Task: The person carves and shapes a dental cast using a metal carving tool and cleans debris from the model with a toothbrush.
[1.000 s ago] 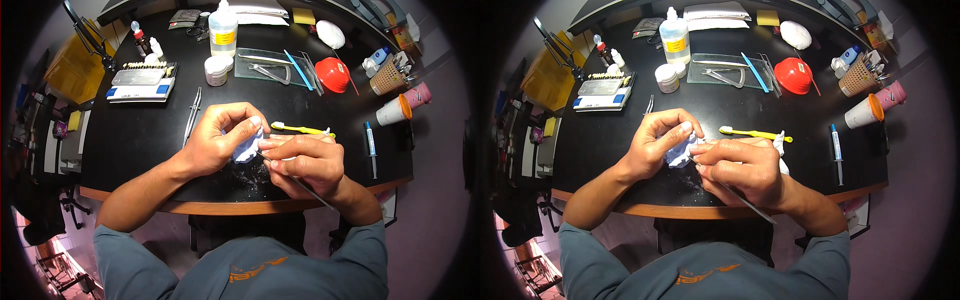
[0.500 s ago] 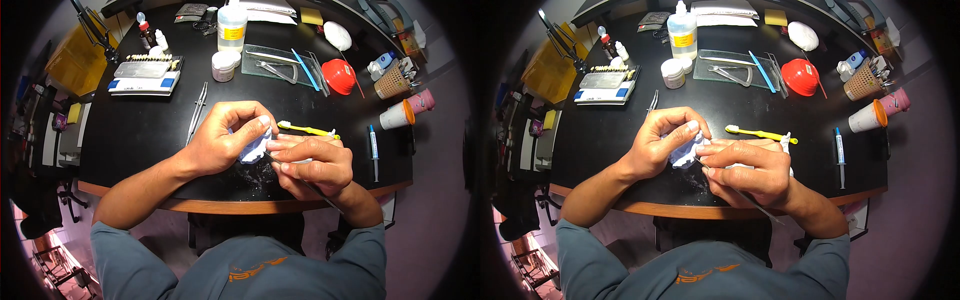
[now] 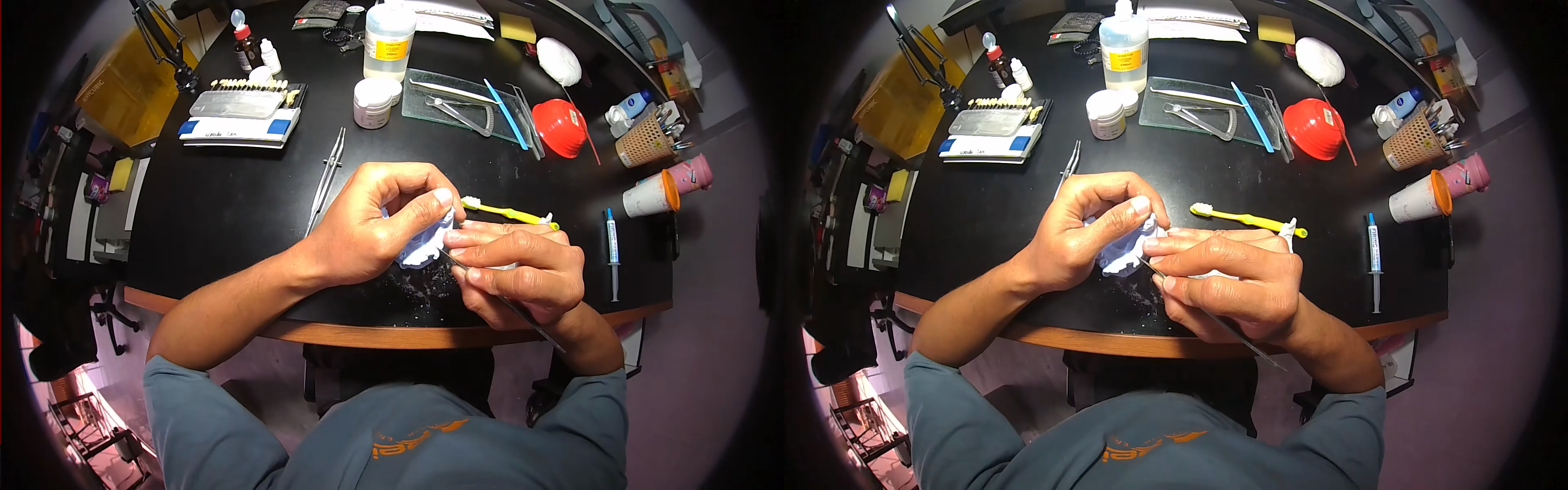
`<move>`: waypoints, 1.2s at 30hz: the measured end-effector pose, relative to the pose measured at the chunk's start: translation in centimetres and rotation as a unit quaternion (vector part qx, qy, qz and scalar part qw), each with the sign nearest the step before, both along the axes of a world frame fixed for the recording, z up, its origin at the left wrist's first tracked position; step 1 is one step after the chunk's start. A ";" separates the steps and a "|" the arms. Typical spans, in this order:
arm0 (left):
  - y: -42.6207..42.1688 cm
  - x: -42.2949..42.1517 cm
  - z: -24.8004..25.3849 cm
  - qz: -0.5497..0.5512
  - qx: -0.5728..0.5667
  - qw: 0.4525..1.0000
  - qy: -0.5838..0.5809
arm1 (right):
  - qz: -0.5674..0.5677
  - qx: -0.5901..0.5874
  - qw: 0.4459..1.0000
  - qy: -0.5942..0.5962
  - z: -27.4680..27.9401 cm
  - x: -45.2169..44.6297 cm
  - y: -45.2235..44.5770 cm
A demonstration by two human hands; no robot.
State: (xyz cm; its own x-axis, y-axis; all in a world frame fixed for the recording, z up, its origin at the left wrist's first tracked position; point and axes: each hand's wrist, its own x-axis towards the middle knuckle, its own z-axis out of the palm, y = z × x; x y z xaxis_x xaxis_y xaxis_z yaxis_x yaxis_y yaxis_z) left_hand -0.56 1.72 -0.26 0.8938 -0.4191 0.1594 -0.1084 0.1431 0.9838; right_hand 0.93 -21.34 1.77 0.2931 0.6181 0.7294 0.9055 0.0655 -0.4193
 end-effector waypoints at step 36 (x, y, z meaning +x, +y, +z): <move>-0.4 -0.4 0.6 0.031 0.003 0.999 0.015 | 0.000 -0.002 1.000 -0.005 0.3 0.3 0.1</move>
State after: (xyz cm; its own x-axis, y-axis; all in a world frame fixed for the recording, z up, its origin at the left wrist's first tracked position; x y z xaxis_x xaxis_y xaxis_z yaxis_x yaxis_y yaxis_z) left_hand -0.97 1.32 0.30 0.9221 -0.3642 0.1305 -0.0879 0.1312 0.9874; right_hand 1.26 -21.26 2.08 0.2850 0.6211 0.7301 0.9099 0.0643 -0.4098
